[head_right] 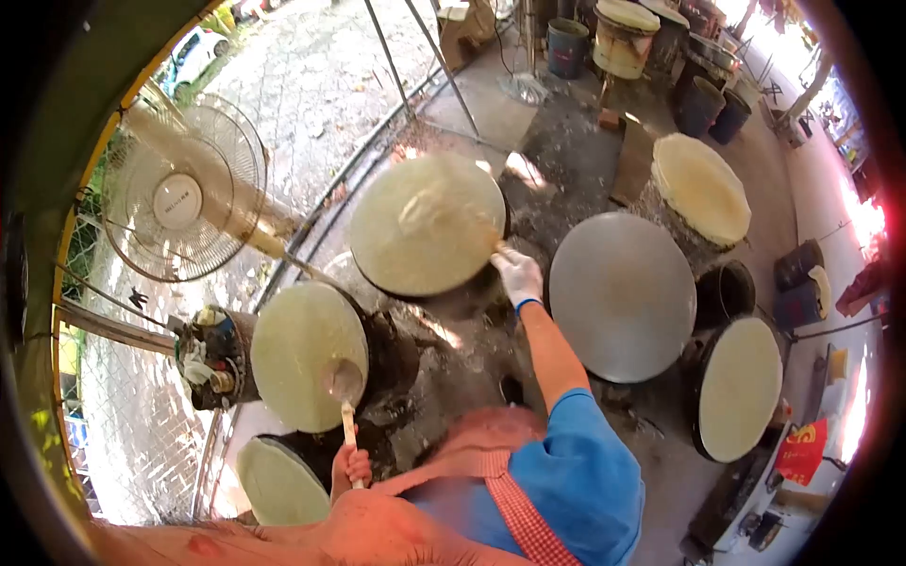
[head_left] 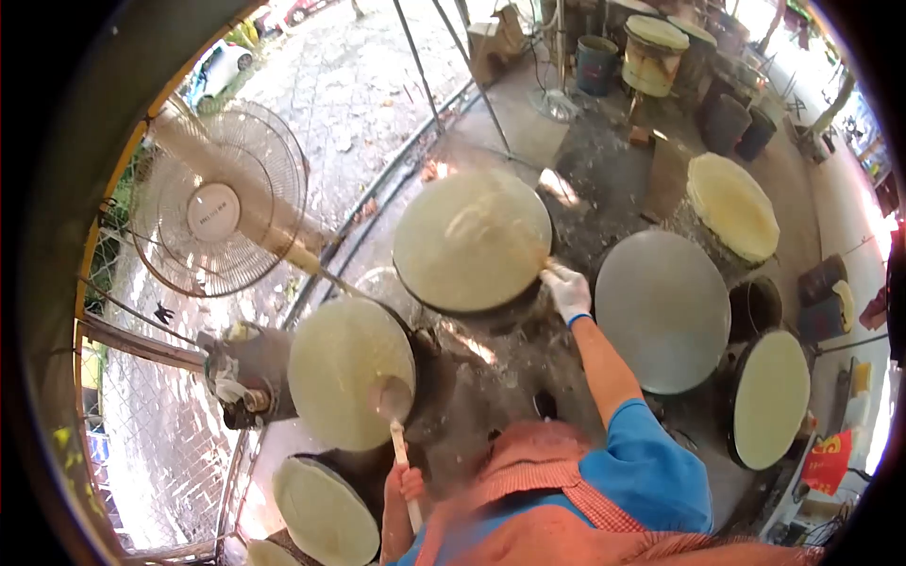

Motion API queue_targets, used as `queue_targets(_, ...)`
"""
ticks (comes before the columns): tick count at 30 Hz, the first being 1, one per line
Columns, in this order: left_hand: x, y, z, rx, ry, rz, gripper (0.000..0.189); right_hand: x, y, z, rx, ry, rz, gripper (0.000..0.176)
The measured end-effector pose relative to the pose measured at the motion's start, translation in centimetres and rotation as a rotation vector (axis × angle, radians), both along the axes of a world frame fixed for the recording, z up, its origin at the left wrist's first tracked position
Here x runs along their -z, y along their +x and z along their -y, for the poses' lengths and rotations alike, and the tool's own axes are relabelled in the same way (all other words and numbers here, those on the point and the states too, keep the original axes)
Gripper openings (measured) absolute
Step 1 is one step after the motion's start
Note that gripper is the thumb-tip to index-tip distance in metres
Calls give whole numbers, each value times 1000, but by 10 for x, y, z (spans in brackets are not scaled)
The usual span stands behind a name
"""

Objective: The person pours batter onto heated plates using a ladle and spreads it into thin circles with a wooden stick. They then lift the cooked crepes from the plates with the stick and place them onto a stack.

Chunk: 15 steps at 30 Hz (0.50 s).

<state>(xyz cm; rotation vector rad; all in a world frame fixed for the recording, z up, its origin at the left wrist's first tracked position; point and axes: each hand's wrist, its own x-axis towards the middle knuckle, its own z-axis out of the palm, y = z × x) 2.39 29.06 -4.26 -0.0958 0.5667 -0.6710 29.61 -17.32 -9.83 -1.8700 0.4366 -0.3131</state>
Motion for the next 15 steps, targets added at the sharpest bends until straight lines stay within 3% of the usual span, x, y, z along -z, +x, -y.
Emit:
queue_targets(2,6,8,1,15,-6,10,44,-16,34,28,102,-335,-178,37)
queue_targets(4,7,29,6,24,122,-129,26,-13,48,27,-6,-627,-81,33)
queue_targets(5,5,38,8,23,188,-205,27,-15,47,21,-88,-745,-55,29)
queue_targets(6,6,54,11,85,61,-187,25,-13,42,16,-206,-830,-14,27)
queue_targets(7,9,73,14,143,-66,-177,35,-22,31,13,-263,-880,-7,26)
queue_targets(9,7,115,32,64,88,-159,45,-50,10,19,-353,-948,21,26)
queue_targets(11,-8,160,57,82,433,55,43,-43,7,44,-315,-938,58,26)
queue_targets(12,-15,184,69,101,616,140,42,-37,8,47,-163,-819,76,27)
queue_targets(13,-27,204,86,41,663,156,41,-29,4,44,-130,-847,14,27)
queue_targets(15,-31,244,109,-16,490,96,35,-21,-16,30,-164,-951,-33,27)
